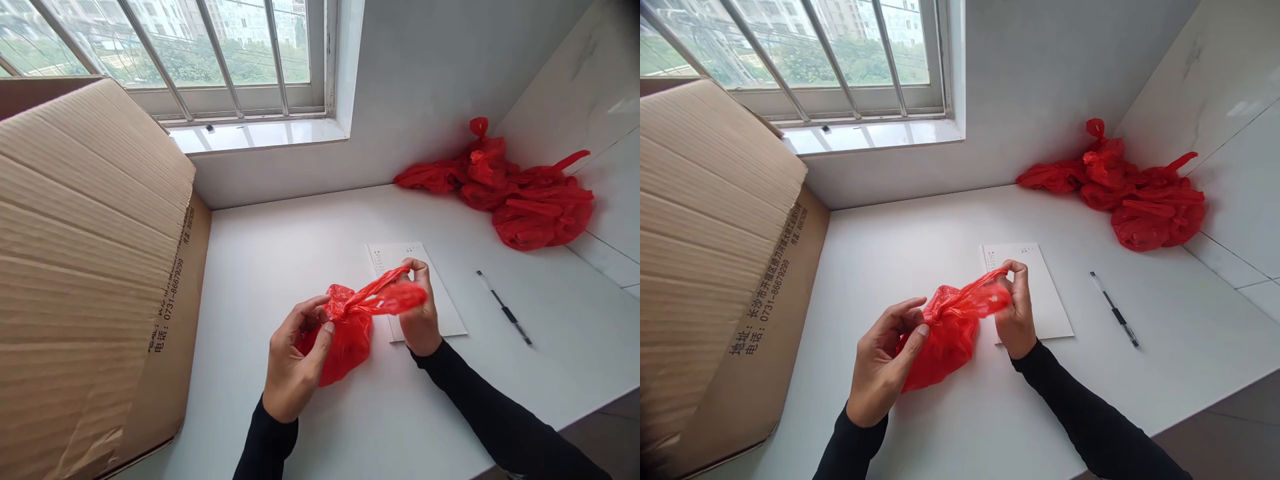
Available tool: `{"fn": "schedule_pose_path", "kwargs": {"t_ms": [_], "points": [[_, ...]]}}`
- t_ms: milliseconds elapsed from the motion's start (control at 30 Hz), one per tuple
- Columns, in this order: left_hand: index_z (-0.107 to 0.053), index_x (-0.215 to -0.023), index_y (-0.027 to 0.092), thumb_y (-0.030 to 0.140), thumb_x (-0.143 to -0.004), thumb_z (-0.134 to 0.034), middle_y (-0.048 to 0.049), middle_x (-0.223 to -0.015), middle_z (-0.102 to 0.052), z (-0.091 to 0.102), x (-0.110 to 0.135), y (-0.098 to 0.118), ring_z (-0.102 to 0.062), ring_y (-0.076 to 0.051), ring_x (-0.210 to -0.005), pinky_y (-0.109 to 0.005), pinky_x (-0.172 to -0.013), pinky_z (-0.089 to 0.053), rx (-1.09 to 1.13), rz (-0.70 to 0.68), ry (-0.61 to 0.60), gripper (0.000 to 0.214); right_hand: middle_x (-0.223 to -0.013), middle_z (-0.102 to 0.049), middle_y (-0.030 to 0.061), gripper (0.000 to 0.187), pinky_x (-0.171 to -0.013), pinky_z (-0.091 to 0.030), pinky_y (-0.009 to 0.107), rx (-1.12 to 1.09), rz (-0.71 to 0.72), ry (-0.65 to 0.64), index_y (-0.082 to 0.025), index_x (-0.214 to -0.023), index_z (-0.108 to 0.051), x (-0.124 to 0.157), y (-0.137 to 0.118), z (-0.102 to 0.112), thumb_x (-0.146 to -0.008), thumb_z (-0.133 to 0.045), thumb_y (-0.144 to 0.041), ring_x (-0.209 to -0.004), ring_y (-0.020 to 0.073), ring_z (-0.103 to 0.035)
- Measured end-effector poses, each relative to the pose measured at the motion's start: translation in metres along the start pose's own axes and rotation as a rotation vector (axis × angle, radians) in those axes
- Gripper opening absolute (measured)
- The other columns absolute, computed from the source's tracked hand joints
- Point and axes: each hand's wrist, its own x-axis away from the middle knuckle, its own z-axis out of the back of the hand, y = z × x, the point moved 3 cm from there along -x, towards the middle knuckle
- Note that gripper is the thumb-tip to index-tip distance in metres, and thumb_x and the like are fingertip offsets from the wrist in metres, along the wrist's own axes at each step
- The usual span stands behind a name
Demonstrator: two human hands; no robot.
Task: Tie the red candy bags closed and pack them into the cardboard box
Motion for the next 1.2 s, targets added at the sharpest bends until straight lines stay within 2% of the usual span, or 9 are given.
{"fn": "schedule_pose_path", "kwargs": {"t_ms": [167, 267, 400, 500, 633, 767, 933, 1067, 1200], "points": [[-0.061, -0.128, 0.033, 0.021, -0.094, -0.062, 0.0011, -0.092, -0.059, -0.001, 0.000, 0.002, -0.058, -0.012, -0.083, -0.027, -0.080, -0.049, -0.118, -0.069, -0.051, 0.036, -0.110, -0.064, 0.0071, 0.031, -0.083, -0.056, 0.037, 0.096, 0.038, -0.214, -0.026, -0.121, -0.051, 0.000, -0.001, -0.001, -0.104, -0.041, -0.051, -0.088, 0.0198, -0.064], [-0.061, -0.129, 0.033, 0.021, -0.093, -0.063, 0.0005, -0.094, -0.059, -0.002, 0.000, 0.002, -0.058, -0.013, -0.086, -0.028, -0.081, -0.050, -0.095, -0.082, -0.041, 0.038, -0.140, -0.054, 0.0104, 0.032, -0.101, -0.052, 0.045, 0.161, 0.112, -0.425, -0.024, -0.124, -0.056, 0.008, -0.004, -0.008, -0.101, -0.051, -0.047, -0.115, 0.0258, -0.062], [-0.064, -0.126, 0.031, 0.020, -0.093, -0.064, 0.0001, -0.090, -0.059, -0.001, 0.001, 0.000, -0.059, -0.014, -0.084, -0.029, -0.079, -0.051, -0.070, -0.089, -0.005, 0.035, -0.142, -0.055, 0.0093, 0.034, -0.111, -0.046, 0.052, 0.261, 0.164, -0.577, -0.026, -0.125, -0.060, 0.013, -0.005, -0.014, -0.092, -0.067, -0.030, -0.135, 0.0295, -0.050], [-0.064, -0.127, 0.032, 0.019, -0.092, -0.065, 0.0006, -0.090, -0.059, 0.002, 0.001, 0.001, -0.059, -0.014, -0.085, -0.030, -0.083, -0.051, -0.085, -0.115, 0.046, 0.037, -0.133, -0.060, 0.0091, 0.033, -0.108, -0.047, 0.051, 0.253, 0.187, -0.534, -0.027, -0.124, -0.060, 0.010, -0.007, -0.014, -0.092, -0.066, -0.025, -0.131, 0.0279, -0.052], [-0.066, -0.126, 0.032, 0.018, -0.092, -0.065, 0.0004, -0.091, -0.058, 0.011, -0.001, 0.004, -0.057, -0.014, -0.087, -0.031, -0.086, -0.049, -0.080, -0.131, 0.148, 0.036, -0.096, -0.063, 0.0047, 0.034, -0.095, -0.049, 0.046, 0.293, 0.171, -0.366, -0.026, -0.129, -0.056, 0.002, -0.009, -0.007, -0.096, -0.058, -0.023, -0.098, 0.0228, -0.059], [-0.069, -0.122, 0.031, 0.018, -0.091, -0.068, 0.0002, -0.091, -0.057, 0.025, -0.002, 0.005, -0.056, -0.014, -0.089, -0.031, -0.090, -0.049, -0.071, -0.146, 0.317, 0.034, -0.096, -0.059, 0.0041, 0.030, -0.090, -0.046, 0.043, 0.269, 0.135, -0.224, -0.027, -0.126, -0.059, -0.006, -0.009, 0.004, -0.096, -0.056, -0.025, -0.093, 0.0217, -0.055], [-0.067, -0.123, 0.032, 0.022, -0.093, -0.065, -0.0009, -0.099, -0.056, 0.019, -0.001, 0.008, -0.056, -0.014, -0.089, -0.028, -0.078, -0.049, -0.270, -0.192, 0.195, 0.032, -0.087, -0.054, 0.0013, 0.025, -0.086, -0.044, 0.042, 0.363, 0.239, -0.341, -0.031, -0.118, -0.064, -0.002, -0.016, -0.002, -0.093, -0.060, -0.025, -0.086, 0.0207, -0.048], [-0.070, -0.097, 0.029, 0.025, -0.089, -0.071, 0.0015, -0.087, -0.060, 0.015, 0.000, 0.009, -0.057, -0.014, -0.078, -0.027, -0.071, -0.048, -0.283, -0.181, 0.208, 0.009, -0.081, -0.058, 0.0005, 0.002, -0.078, -0.044, 0.039, 0.386, 0.284, -0.386, -0.028, -0.095, -0.066, 0.002, -0.020, -0.009, -0.095, -0.064, -0.029, -0.080, 0.0197, -0.048], [-0.064, -0.089, 0.025, 0.026, -0.093, -0.065, 0.0009, -0.084, -0.060, 0.017, 0.000, 0.012, -0.057, -0.015, -0.077, -0.029, -0.073, -0.047, -0.258, -0.132, 0.274, 0.005, -0.078, -0.057, 0.0011, 0.018, -0.073, -0.044, 0.037, 0.366, 0.180, -0.348, -0.025, -0.085, -0.062, 0.000, -0.017, -0.006, -0.099, -0.057, -0.036, -0.075, 0.0188, -0.050]]}}
